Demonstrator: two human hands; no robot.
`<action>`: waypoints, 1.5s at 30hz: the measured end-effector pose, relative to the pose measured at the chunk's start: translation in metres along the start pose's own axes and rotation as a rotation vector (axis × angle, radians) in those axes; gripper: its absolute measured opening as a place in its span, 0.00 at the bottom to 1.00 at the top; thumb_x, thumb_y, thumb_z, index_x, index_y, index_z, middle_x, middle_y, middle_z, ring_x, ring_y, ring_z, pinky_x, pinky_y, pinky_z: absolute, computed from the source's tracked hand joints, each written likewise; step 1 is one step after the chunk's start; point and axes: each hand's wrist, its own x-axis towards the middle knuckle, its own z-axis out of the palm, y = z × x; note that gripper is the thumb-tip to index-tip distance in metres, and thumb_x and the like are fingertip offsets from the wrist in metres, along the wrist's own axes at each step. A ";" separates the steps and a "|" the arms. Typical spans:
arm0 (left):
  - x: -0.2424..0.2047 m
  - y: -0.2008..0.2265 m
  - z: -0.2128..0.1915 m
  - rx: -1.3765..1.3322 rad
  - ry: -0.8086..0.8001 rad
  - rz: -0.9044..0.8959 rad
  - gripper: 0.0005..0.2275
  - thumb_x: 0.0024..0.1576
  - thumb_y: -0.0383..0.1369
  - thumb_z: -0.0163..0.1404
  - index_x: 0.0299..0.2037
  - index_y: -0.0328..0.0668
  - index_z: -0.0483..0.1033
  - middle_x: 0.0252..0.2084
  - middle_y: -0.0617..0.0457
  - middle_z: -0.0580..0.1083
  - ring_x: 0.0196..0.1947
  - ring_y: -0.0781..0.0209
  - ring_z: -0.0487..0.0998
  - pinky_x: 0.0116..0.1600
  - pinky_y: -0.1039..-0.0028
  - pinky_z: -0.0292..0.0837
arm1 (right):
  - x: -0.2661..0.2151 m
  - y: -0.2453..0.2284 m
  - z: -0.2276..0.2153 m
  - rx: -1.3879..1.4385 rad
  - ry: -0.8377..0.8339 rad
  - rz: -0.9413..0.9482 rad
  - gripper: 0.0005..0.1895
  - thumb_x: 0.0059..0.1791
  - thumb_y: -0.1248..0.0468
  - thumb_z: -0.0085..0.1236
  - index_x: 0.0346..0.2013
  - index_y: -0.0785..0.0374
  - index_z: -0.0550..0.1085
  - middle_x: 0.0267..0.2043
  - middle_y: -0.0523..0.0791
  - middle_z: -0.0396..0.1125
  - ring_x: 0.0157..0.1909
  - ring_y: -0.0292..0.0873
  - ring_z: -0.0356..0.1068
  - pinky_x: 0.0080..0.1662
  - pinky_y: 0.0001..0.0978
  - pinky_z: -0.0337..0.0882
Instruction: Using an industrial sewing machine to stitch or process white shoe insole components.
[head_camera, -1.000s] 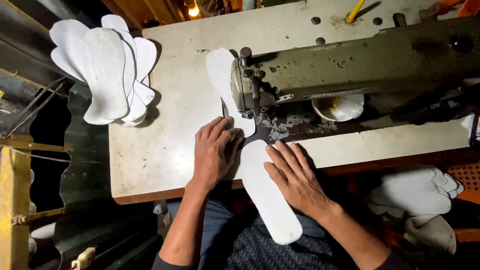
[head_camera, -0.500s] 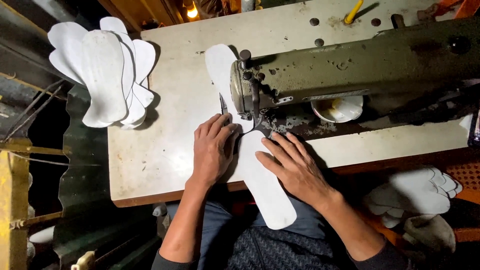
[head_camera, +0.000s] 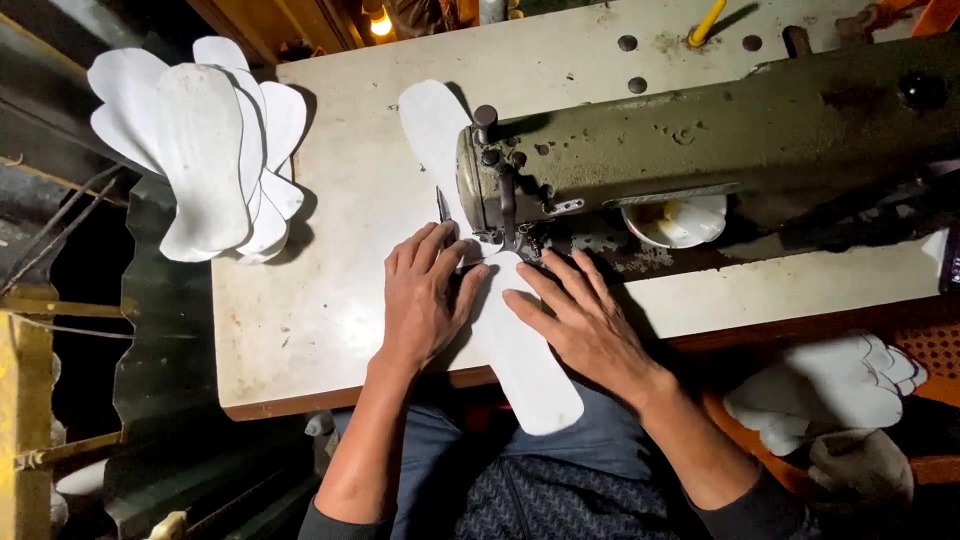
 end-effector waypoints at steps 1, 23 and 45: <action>0.000 0.000 0.000 -0.003 -0.019 -0.009 0.13 0.62 0.47 0.53 0.49 0.52 0.80 0.57 0.46 0.75 0.65 0.46 0.71 0.65 0.52 0.63 | 0.000 0.001 0.002 -0.009 0.003 -0.006 0.14 0.57 0.65 0.45 0.54 0.53 0.75 0.60 0.51 0.68 0.68 0.59 0.63 0.66 0.61 0.60; 0.021 -0.021 0.013 0.228 0.001 0.046 0.09 0.63 0.39 0.53 0.51 0.55 0.80 0.61 0.47 0.75 0.68 0.46 0.69 0.67 0.51 0.61 | 0.005 -0.006 0.005 0.034 0.108 0.058 0.15 0.58 0.67 0.41 0.56 0.58 0.75 0.59 0.53 0.68 0.65 0.58 0.67 0.68 0.60 0.60; 0.014 -0.041 -0.021 -0.273 0.022 -0.432 0.10 0.59 0.26 0.57 0.45 0.45 0.70 0.41 0.48 0.69 0.42 0.38 0.80 0.43 0.53 0.78 | 0.010 -0.010 -0.008 0.099 0.192 -0.020 0.17 0.59 0.69 0.36 0.49 0.62 0.77 0.49 0.49 0.69 0.55 0.52 0.70 0.63 0.49 0.69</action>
